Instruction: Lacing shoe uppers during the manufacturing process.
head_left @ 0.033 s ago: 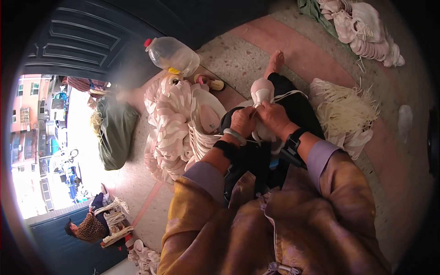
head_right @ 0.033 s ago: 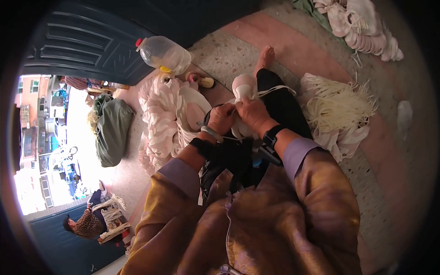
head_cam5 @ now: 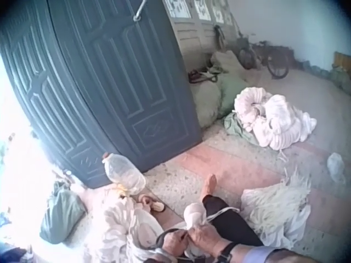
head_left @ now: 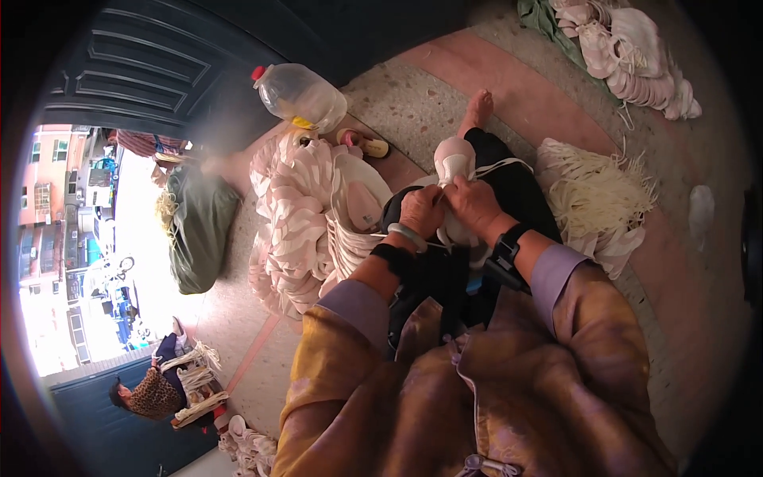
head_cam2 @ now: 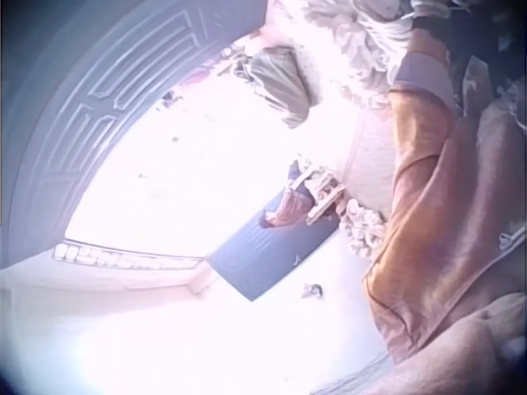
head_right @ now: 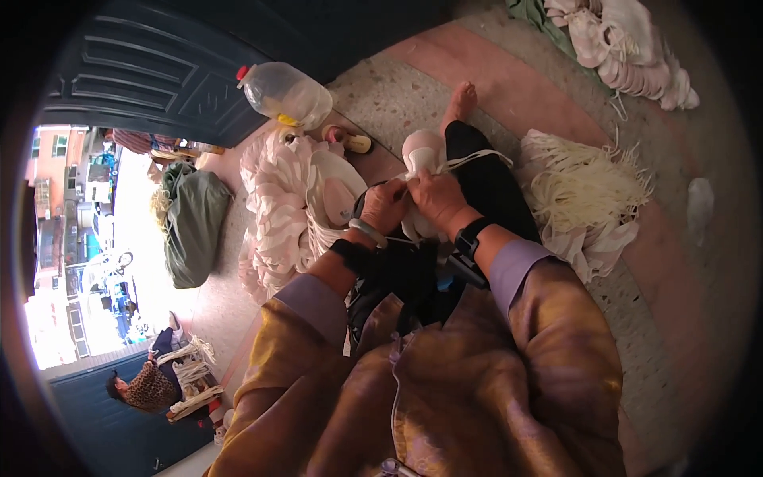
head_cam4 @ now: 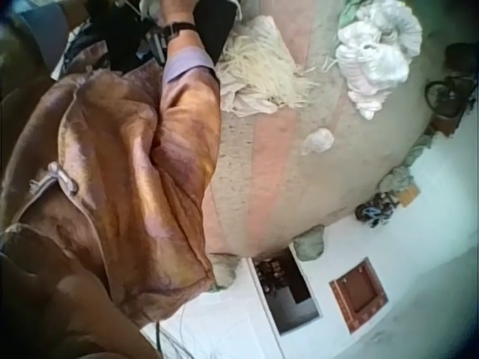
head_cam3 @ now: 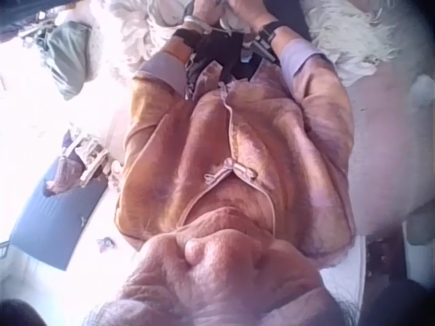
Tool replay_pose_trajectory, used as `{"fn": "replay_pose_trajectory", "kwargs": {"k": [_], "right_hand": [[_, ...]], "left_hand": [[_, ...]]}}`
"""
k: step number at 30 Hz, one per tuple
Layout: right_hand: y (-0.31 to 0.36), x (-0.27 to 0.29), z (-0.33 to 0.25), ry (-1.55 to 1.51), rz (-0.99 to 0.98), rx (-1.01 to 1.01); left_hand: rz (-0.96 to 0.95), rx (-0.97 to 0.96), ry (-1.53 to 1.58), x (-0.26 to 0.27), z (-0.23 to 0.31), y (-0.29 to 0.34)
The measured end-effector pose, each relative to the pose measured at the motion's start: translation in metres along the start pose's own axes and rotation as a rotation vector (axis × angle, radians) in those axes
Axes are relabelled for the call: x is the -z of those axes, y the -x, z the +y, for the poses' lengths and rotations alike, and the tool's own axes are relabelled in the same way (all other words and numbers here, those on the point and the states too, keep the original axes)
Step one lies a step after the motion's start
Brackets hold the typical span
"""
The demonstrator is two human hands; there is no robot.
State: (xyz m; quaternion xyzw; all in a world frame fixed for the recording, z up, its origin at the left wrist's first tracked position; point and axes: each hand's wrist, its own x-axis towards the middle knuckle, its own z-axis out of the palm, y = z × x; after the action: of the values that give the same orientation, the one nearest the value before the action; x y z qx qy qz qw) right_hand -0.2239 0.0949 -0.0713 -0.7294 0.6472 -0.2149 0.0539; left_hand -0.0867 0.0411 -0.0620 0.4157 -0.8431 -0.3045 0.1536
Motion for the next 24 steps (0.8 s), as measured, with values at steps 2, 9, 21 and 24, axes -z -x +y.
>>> {"fn": "replay_pose_trajectory", "kwargs": {"k": [2,9,21,24], "right_hand": [[-0.004,0.006,-0.008,-0.009,-0.001,-0.019],[0.057,0.085,0.010,-0.199,0.017,0.193],[0.377,0.149,0.143,-0.254,-0.074,-0.626],[0.305,0.142,0.116,-0.055,-0.390,-0.505]], "left_hand": [[0.019,0.077,0.008,-0.002,-0.001,0.001],[-0.036,0.234,0.006,-0.001,-0.003,0.006],[-0.154,0.205,0.132,0.002,0.008,0.006],[-0.118,0.194,0.005,0.002,0.008,-0.002]]}}
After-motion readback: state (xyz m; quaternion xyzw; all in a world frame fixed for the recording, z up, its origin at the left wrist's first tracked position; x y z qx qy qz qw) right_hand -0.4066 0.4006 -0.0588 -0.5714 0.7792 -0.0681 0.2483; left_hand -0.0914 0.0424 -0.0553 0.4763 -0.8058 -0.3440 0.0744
